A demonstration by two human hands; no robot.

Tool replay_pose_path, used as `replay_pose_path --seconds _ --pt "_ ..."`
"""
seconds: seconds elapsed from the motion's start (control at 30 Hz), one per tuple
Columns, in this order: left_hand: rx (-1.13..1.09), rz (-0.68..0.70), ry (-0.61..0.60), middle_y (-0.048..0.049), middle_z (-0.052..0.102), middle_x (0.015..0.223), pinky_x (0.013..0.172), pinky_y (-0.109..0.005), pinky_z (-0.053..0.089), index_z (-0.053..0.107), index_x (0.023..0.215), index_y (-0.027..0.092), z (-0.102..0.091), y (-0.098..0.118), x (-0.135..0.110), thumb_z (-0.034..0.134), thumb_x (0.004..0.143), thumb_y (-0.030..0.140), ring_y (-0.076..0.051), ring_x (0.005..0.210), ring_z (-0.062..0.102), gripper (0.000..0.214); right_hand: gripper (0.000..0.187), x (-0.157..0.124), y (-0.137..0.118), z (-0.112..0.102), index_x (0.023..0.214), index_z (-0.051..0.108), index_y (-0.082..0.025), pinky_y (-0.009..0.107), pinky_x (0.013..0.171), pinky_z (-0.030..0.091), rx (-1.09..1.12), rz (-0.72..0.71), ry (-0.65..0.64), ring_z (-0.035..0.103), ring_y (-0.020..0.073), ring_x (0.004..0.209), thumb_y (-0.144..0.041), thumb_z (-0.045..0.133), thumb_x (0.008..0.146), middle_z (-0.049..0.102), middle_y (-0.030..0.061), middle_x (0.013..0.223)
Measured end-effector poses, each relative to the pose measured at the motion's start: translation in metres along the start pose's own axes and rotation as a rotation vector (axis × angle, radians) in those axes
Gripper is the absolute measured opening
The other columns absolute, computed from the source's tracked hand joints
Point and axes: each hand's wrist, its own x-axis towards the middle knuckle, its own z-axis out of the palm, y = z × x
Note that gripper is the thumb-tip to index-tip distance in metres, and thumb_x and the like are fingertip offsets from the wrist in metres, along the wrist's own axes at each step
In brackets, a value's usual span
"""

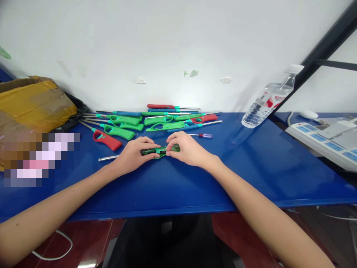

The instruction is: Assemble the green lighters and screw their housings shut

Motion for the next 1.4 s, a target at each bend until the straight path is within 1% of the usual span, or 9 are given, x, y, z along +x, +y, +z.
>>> replay_pose_path --seconds 0.27,0.43,0.6,0.9,1.1,1.23,1.4 --pt "-0.022 0.004 0.005 -0.0027 0.069 0.097 0.079 -0.030 0.051 0.077 0.103 0.026 0.000 -0.001 -0.001 0.075 0.083 0.029 -0.018 0.086 0.063 0.021 0.007 0.001 0.002 0.005 0.085 0.070 -0.021 0.039 0.091 0.050 0.030 -0.041 0.009 0.062 0.0225 0.104 -0.021 0.065 0.087 0.068 0.0070 0.111" --pt "-0.007 0.021 0.007 -0.0029 0.070 0.097 0.079 -0.030 0.051 0.077 0.102 0.025 -0.001 0.000 0.000 0.074 0.083 0.030 -0.018 0.087 0.064 0.019 0.007 0.001 0.003 0.006 0.085 0.069 -0.020 0.038 0.089 0.050 0.064 -0.070 -0.030 0.061 0.0221 0.102 -0.021 0.062 0.088 0.068 0.0077 0.109" --pt "0.000 0.007 0.024 -0.0034 0.073 0.097 0.079 -0.031 0.052 0.077 0.100 0.024 -0.003 0.004 0.000 0.074 0.082 0.028 -0.019 0.087 0.066 0.018 0.007 0.001 0.001 0.004 0.085 0.066 -0.021 0.039 0.092 0.049 0.059 -0.095 -0.051 0.060 0.0222 0.105 -0.021 0.060 0.090 0.067 0.0069 0.108" --pt "-0.013 -0.021 0.054 -0.0034 0.075 0.099 0.082 -0.031 0.052 0.076 0.101 0.023 -0.003 0.005 -0.001 0.076 0.079 0.025 -0.020 0.092 0.066 0.022 0.007 -0.001 -0.005 0.002 0.087 0.065 -0.021 0.040 0.094 0.049 0.024 -0.121 -0.031 0.059 0.0230 0.107 -0.020 0.059 0.091 0.066 0.0081 0.109" --pt "-0.026 0.008 0.059 -0.0027 0.073 0.092 0.078 -0.029 0.052 0.077 0.099 0.023 -0.002 0.003 -0.002 0.075 0.080 0.022 -0.018 0.086 0.066 0.020 0.008 0.000 -0.008 0.007 0.085 0.065 -0.020 0.040 0.092 0.049 -0.016 -0.111 0.009 0.059 0.0229 0.104 -0.019 0.060 0.091 0.067 0.0082 0.105" --pt "-0.018 -0.006 0.066 -0.0029 0.071 0.087 0.075 -0.028 0.052 0.077 0.101 0.022 -0.001 0.001 -0.002 0.076 0.081 0.025 -0.017 0.082 0.065 0.020 0.009 0.000 -0.009 0.009 0.083 0.065 -0.020 0.040 0.090 0.050 -0.020 -0.101 0.025 0.059 0.0234 0.102 -0.018 0.060 0.090 0.068 0.0080 0.101" --pt "-0.006 0.000 0.065 -0.0041 0.071 0.091 0.077 -0.029 0.052 0.076 0.104 0.022 0.000 0.000 -0.003 0.075 0.083 0.029 -0.018 0.085 0.065 0.022 0.011 0.001 -0.008 0.008 0.082 0.066 -0.020 0.041 0.090 0.050 -0.021 -0.091 0.033 0.060 0.0236 0.101 -0.017 0.059 0.090 0.068 0.0076 0.100"
